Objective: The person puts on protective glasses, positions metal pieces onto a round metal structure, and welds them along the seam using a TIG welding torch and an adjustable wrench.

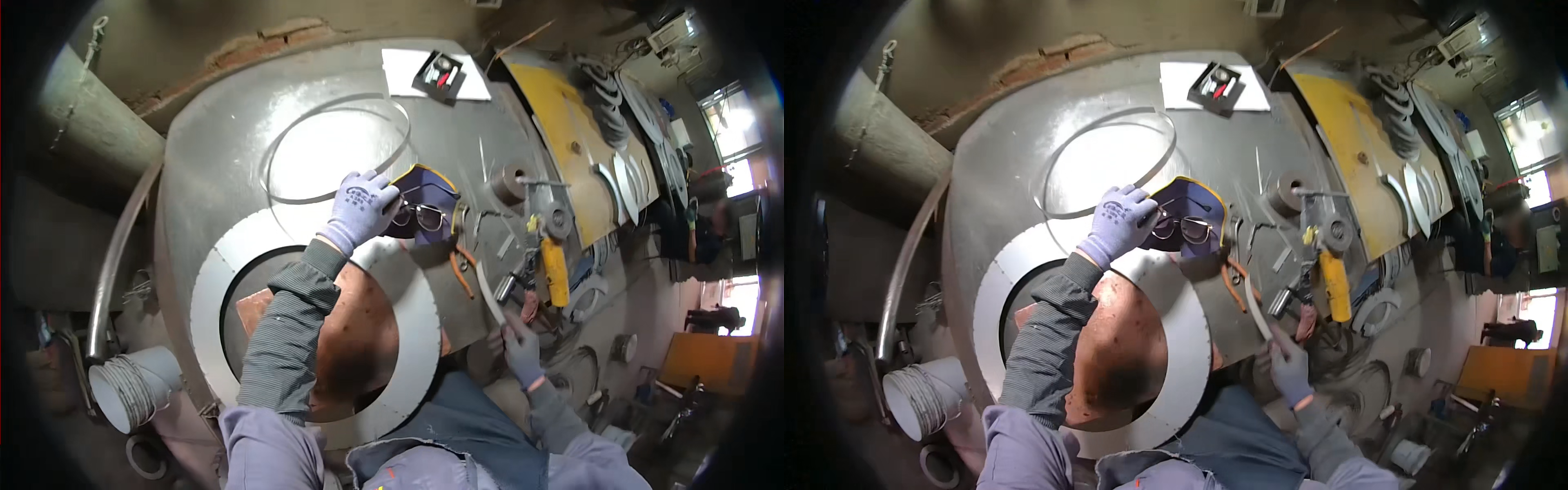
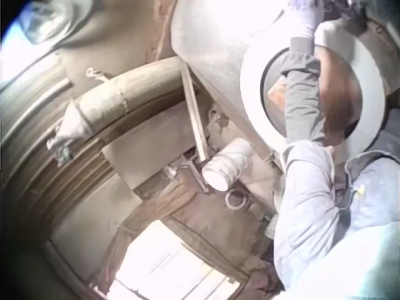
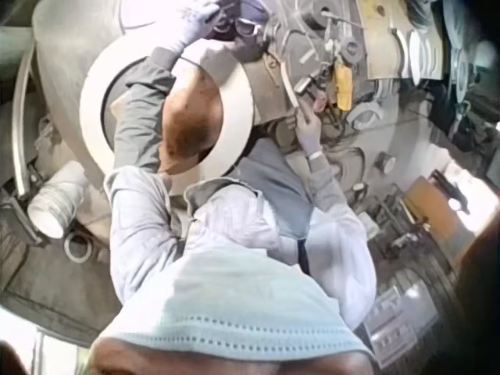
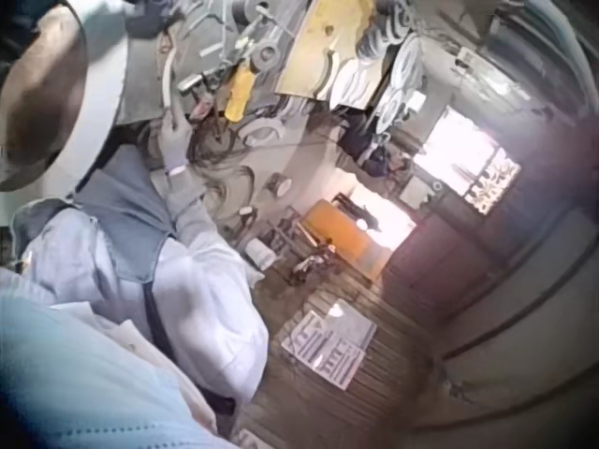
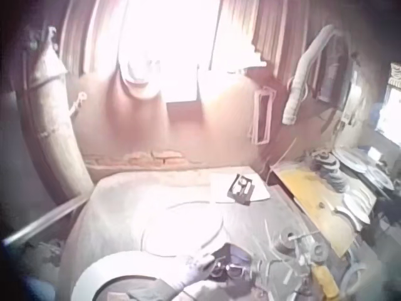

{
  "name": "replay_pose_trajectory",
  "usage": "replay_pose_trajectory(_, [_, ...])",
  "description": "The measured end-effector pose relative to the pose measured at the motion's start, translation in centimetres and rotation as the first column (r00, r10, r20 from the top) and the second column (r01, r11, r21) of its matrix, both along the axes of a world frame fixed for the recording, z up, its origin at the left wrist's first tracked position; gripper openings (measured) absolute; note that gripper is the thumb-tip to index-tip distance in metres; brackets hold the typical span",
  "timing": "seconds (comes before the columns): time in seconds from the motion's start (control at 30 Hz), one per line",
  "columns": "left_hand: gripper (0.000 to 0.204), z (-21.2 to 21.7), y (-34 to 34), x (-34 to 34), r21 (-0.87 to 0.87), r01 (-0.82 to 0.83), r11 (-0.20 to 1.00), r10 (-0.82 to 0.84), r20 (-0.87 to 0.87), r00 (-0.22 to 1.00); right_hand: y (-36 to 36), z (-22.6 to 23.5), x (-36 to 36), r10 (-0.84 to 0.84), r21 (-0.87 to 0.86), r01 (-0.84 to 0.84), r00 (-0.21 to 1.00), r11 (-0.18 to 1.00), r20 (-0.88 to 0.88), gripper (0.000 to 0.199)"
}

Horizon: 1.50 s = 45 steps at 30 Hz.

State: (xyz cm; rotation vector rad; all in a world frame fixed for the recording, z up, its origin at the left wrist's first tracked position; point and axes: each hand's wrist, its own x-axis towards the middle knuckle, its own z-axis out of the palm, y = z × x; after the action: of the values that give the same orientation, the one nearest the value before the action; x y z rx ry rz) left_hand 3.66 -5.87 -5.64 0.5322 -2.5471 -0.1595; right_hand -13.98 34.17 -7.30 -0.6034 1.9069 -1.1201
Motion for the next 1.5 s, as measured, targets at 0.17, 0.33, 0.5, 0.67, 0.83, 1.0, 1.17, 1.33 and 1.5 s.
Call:
replay_pose_trajectory(0.17, [0.015, -4.9, 3.4, 1.8, 0.275, -0.066, 0.959, 0.097, -0.100, 0.990, -3.2, -4.0, -2.1, 0.084, 0.032, -0.078, 0.903, 0.996, -0.421, 0.040])
replay_pose_trajectory(0.33, [0.016, -3.9, 6.5, 6.1, 0.618, -0.107, 0.779, 0.317, -0.241, 0.917, -6.9, -8.0, -3.5, 0.270, 0.105, -0.336, 0.491, 0.936, -0.828, 0.038])
replay_pose_trajectory(0.5, [0.016, -2.2, 15.2, 17.1, 0.860, -0.160, 0.485, 0.589, -0.186, 0.786, -6.3, -9.2, -2.2, 0.270, 0.128, -0.388, 0.336, 0.913, -0.902, 0.040])
replay_pose_trajectory(0.67, [0.021, -1.8, 29.7, 22.7, 0.841, -0.289, 0.457, 0.652, -0.095, 0.752, -1.4, -7.6, 1.4, -0.013, -0.383, -0.433, 0.649, 0.816, -0.761, 0.040])
replay_pose_trajectory(0.83, [0.004, -3.0, 43.7, 22.6, 0.559, -0.373, 0.741, 0.546, -0.177, 0.819, 11.1, -2.6, 11.1, 0.258, -0.538, -0.638, 0.744, 0.551, -0.617, 0.060])
replay_pose_trajectory(1.0, [0.009, 0.5, 52.0, 23.6, 0.370, -0.312, 0.875, 0.408, -0.218, 0.886, 19.2, -2.1, 16.3, 0.082, -0.332, -0.779, 0.437, 0.531, -0.896, 0.049])
replay_pose_trajectory(1.17, [0.011, 1.1, 56.9, 26.3, 0.424, -0.144, 0.894, 0.291, -0.306, 0.906, 24.7, 0.2, 19.1, -0.020, -0.481, -0.655, 0.580, 0.583, -0.814, 0.040])
replay_pose_trajectory(1.33, [0.010, 1.0, 61.2, 27.6, 0.689, -0.027, 0.724, 0.533, -0.534, 0.656, 26.5, 1.7, 19.2, 0.012, -0.792, -0.478, 0.859, 0.380, -0.513, 0.030])
replay_pose_trajectory(1.5, [0.036, 5.3, 67.4, 31.9, 0.702, -0.021, 0.711, 0.572, -0.562, 0.597, 27.0, 5.2, 18.9, -0.079, -0.753, -0.629, 0.755, 0.190, -0.651, 0.019])
